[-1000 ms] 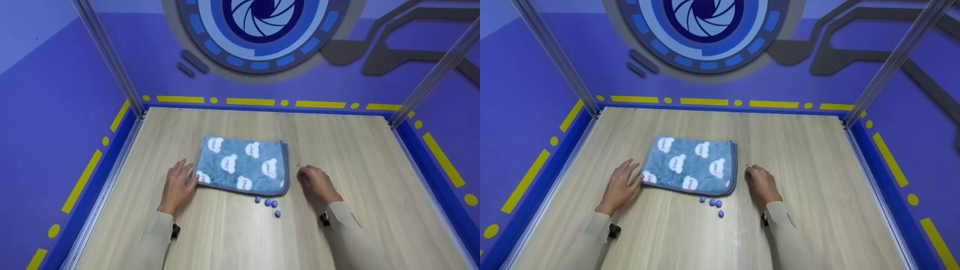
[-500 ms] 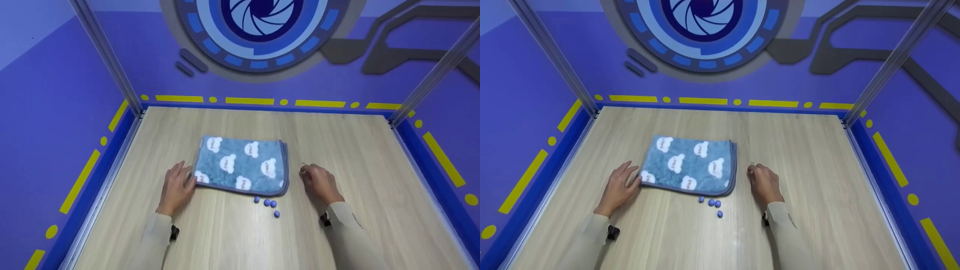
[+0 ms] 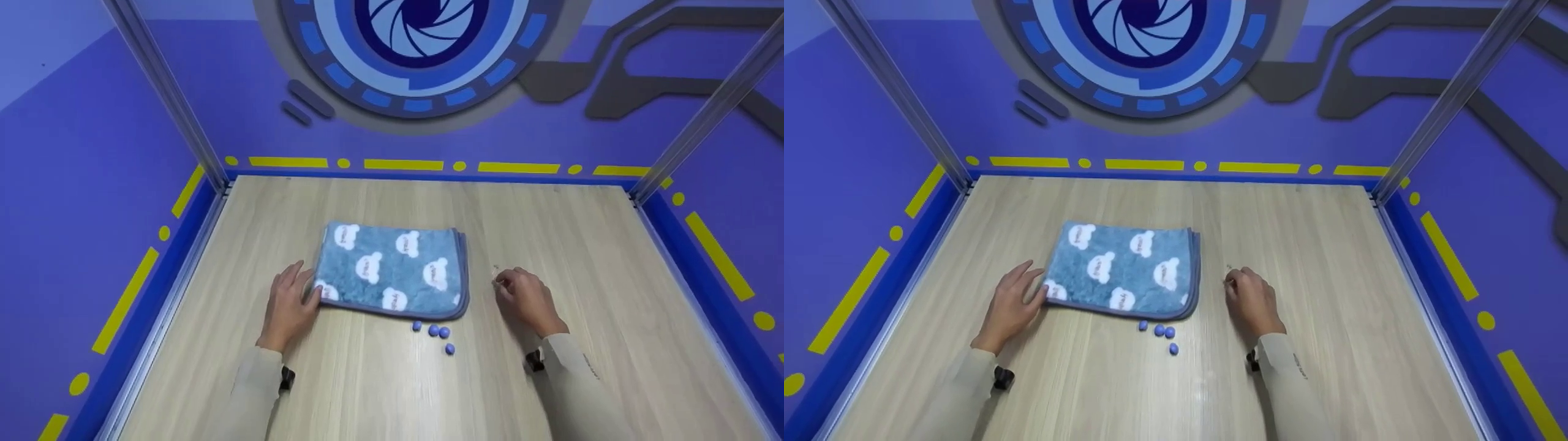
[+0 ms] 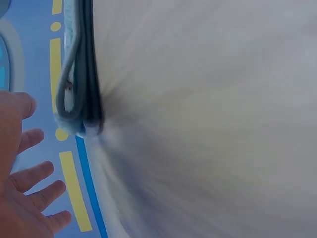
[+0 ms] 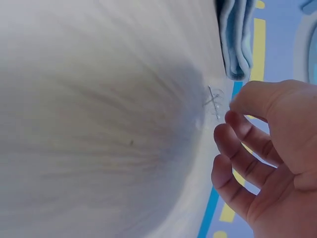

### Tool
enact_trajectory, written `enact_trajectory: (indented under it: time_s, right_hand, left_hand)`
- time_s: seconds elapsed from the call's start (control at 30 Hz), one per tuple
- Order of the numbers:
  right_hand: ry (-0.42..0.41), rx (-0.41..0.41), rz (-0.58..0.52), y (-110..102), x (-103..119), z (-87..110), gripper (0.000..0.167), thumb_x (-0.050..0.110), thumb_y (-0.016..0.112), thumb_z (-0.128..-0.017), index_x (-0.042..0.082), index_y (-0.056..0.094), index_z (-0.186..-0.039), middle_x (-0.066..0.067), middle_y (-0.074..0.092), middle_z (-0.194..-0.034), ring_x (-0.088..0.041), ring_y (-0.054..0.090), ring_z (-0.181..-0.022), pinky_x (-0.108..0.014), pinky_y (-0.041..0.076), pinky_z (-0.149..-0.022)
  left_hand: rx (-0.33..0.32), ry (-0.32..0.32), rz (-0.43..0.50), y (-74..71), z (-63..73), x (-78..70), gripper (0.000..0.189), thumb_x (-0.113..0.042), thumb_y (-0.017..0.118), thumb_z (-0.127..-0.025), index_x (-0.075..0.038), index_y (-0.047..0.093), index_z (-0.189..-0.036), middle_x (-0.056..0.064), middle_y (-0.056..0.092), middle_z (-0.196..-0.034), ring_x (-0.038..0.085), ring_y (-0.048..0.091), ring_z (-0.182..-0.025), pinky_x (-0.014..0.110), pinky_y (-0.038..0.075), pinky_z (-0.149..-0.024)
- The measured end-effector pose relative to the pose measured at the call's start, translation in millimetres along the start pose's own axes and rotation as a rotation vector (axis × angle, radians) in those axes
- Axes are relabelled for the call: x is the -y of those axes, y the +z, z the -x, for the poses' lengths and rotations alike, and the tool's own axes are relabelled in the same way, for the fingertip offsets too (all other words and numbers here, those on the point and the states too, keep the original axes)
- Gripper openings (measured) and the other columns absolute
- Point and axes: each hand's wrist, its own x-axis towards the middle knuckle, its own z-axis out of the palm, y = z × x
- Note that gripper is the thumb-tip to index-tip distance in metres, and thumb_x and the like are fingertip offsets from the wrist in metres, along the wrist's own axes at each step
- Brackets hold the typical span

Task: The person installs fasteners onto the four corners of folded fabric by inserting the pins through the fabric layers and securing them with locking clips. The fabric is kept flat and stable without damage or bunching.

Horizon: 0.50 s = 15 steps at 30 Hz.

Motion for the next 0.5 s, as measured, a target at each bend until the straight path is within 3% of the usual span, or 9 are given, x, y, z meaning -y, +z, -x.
enact_trajectory:
  time_s: [0.23,0.37,0.5]
  right_hand:
    - [0.030,-0.004,-0.070,-9,-2,7.0,0.008,0.005,0.072,-0.095,0.002,0.075,-0.102,-0.011,0.075,-0.096,-0.024,0.069,-0.081,-0.046,0.057,-0.071]
    - [0.042,-0.027,-0.109,-13,-4,11.4,0.006,0.001,0.072,-0.092,0.003,0.074,-0.097,-0.011,0.075,-0.094,-0.022,0.069,-0.077,-0.041,0.057,-0.067]
    - [-0.001,-0.068,-0.101,-15,-4,14.2,0.005,-0.001,0.072,-0.091,0.002,0.073,-0.094,-0.010,0.073,-0.089,-0.021,0.068,-0.074,-0.039,0.056,-0.064]
  left_hand:
    - [-0.061,0.128,0.047,5.5,-14.5,-18.0,0.029,-0.011,0.078,-0.090,0.000,0.074,-0.116,0.020,0.072,-0.118,0.039,0.066,-0.113,0.064,0.044,-0.102]
    - [-0.058,0.176,0.081,8.7,-22.5,-35.6,0.023,-0.011,0.078,-0.090,-0.001,0.076,-0.112,0.015,0.076,-0.109,0.034,0.071,-0.102,0.054,0.052,-0.095]
    - [-0.044,0.199,0.102,14.8,-26.4,-51.6,0.018,-0.010,0.077,-0.090,-0.002,0.078,-0.106,0.012,0.077,-0.101,0.029,0.074,-0.092,0.045,0.060,-0.082]
